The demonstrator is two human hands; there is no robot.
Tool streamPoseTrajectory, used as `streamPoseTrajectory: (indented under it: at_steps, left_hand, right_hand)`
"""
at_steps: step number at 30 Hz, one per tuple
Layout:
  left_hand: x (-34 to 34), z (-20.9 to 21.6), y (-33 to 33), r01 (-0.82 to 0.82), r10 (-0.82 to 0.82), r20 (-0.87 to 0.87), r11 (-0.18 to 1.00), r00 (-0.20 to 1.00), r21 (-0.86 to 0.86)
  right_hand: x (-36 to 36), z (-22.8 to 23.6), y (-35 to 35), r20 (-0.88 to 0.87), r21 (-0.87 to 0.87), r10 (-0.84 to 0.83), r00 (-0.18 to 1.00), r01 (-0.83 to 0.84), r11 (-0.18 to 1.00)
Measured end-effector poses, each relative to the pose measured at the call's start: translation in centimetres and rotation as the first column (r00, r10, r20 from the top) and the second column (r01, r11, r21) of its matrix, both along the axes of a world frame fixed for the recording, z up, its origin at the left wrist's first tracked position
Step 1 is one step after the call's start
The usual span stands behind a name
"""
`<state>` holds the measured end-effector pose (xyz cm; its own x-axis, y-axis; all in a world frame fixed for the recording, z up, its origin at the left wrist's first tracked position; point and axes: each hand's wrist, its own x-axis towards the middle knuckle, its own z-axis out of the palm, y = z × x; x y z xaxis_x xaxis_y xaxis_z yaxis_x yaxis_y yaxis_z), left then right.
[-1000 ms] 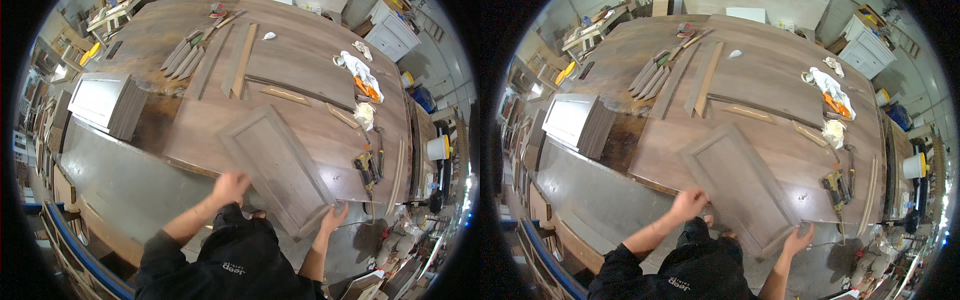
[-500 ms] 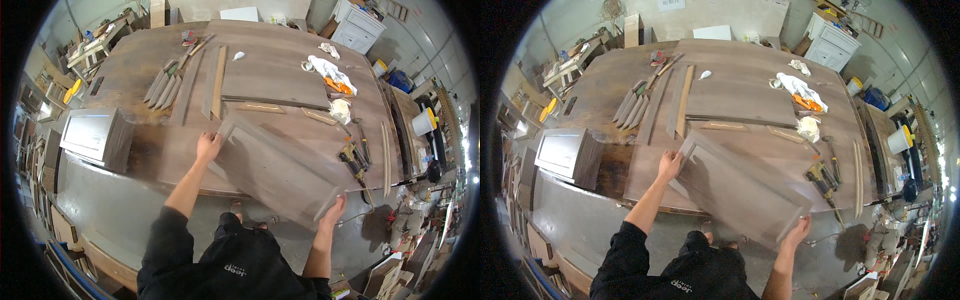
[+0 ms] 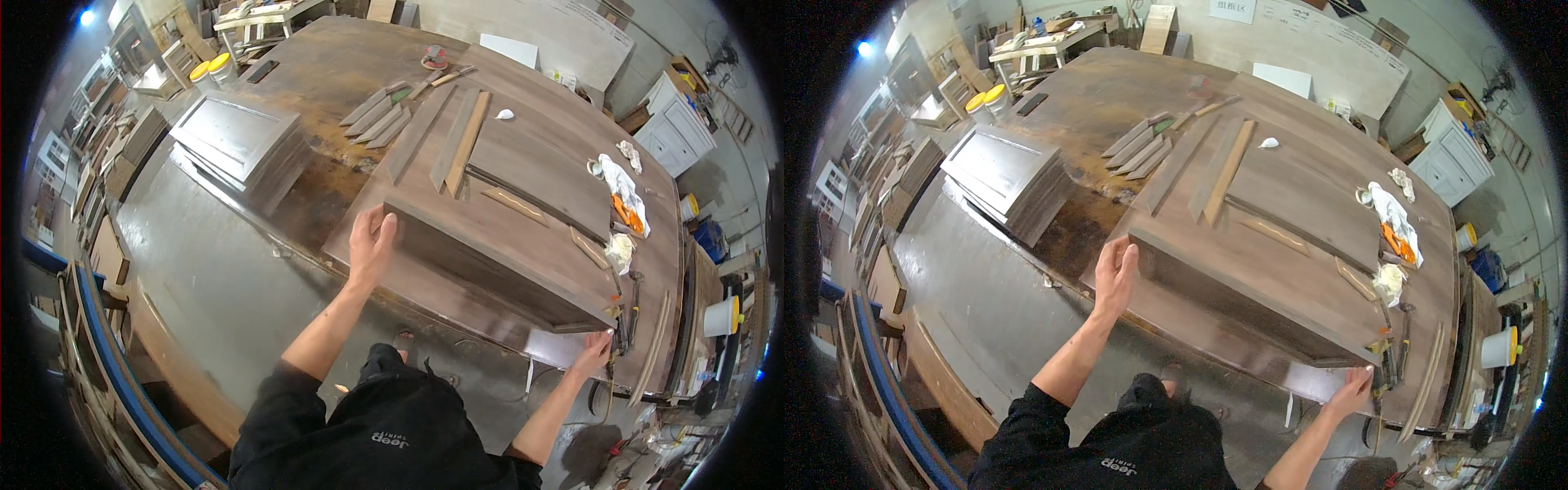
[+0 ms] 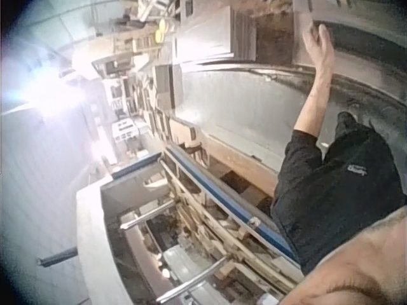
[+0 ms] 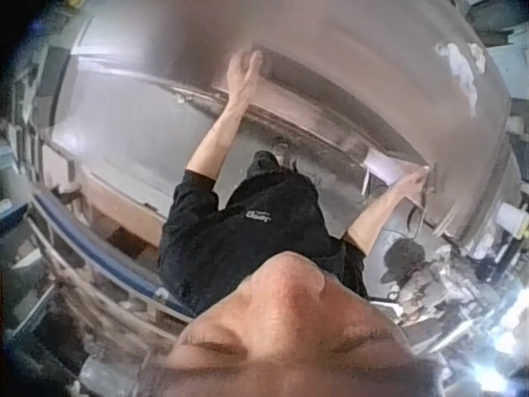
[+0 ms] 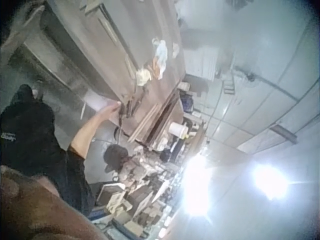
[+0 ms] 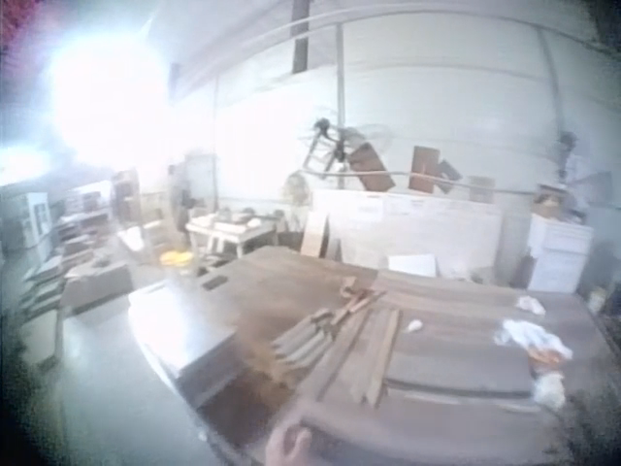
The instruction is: Assembling a wooden door or panel using wood strips and a pneumatic nail gun.
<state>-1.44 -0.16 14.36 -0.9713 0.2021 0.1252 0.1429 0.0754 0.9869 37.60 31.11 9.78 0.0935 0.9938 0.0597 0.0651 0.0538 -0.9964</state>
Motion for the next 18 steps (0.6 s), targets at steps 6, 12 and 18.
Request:
streamPoseTrajectory:
  at_steps: [6, 12, 18]
  left_hand:
    - [-1.1, 2.1, 0.4, -0.089, 0.077, -0.073, 0.98, 0.994, -0.18]
    - [-1.8, 1.3, 1.5, -0.137, 0.125, -0.071, 0.971, 0.99, -0.195]
    - [-3.3, 0.5, 0.8, -0.047, 0.044, -0.037, 0.993, 0.998, -0.111]
  right_hand:
    - [-0.7, 3.6, -0.5, 0.198, 0.022, -0.01, 0.98, 0.006, 1.0]
    - [0.0, 4.4, -0.8, 0.207, 0.05, -0.036, 0.978, 0.027, 0.998]
    - [-1.2, 4.6, -0.9, 0.329, 0.08, -0.022, 0.944, -0.004, 0.997]
